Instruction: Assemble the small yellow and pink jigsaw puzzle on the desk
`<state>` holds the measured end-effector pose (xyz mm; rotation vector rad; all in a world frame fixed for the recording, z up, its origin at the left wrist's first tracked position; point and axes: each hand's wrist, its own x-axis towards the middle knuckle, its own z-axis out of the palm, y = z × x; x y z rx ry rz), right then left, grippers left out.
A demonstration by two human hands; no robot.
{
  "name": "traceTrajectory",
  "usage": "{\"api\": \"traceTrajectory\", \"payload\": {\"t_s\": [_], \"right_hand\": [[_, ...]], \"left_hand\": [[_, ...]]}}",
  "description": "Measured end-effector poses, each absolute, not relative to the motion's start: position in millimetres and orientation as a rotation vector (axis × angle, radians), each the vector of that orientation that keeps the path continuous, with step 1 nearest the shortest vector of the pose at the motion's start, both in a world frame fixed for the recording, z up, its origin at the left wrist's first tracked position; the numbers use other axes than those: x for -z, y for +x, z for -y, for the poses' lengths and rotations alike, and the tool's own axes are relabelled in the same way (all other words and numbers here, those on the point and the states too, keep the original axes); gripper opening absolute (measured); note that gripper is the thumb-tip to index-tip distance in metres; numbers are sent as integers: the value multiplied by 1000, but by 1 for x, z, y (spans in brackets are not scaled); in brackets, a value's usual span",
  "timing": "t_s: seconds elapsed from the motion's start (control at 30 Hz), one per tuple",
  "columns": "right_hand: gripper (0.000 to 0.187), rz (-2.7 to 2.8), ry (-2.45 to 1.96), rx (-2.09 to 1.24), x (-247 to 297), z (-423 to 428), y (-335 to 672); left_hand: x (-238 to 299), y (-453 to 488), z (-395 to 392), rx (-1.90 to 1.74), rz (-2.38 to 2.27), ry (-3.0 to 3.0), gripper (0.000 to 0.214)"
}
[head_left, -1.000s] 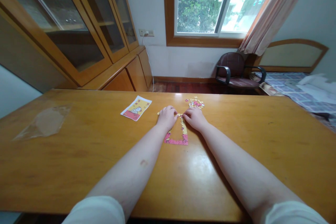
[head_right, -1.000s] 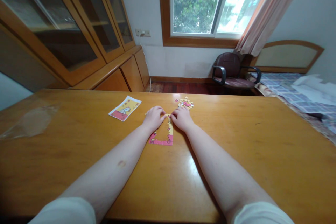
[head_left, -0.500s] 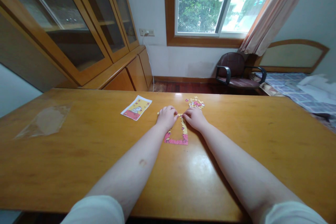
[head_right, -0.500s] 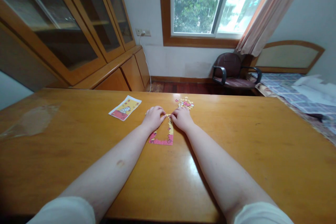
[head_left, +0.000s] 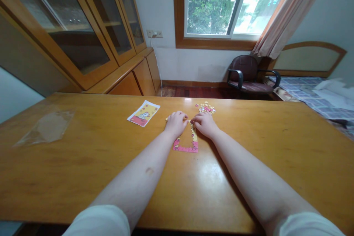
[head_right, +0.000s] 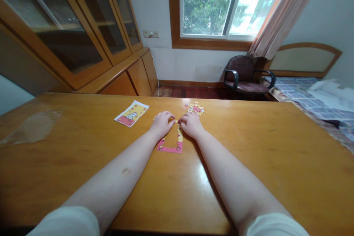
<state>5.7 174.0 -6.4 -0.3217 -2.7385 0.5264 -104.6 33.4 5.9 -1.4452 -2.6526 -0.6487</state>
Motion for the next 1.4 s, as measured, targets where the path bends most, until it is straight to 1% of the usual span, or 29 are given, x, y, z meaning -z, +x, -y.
{"api": "traceTrajectory", "payload": {"t_s": [0.17, 0.23, 0.37, 0.6, 0.87, 1.03, 1.2, 1.4], "right_hand": [[23, 2777, -303, -523, 8, -175, 5], [24, 2787, -322, -546, 8, -175, 4], [27, 2793, -353, -563, 6, -176, 4], [25, 2771, -382, -571, 5, -175, 4], [19, 2776, -388, -557, 6, -176, 4], [17, 2785, -393, -549, 6, -176, 4], [15, 2798, -405, -552, 4, -176, 4], [16, 2793, -417, -524, 4, -176, 4]], "left_hand": [[-19, -93, -27, 546, 2529, -1798, 18], [-22, -91, -25, 487, 2520, -1887, 22], [-23, -90, -24, 420, 2564, -1885, 30], [-21, -95, -22, 415, 2591, -1880, 25], [-26, -94, -22, 421, 2445, -2219, 33], [-27, -91, -22, 418, 2421, -2225, 28], [-28, -89, -22, 394, 2358, -2325, 35], [-28, -87, -22, 358, 2382, -2335, 33]]}}
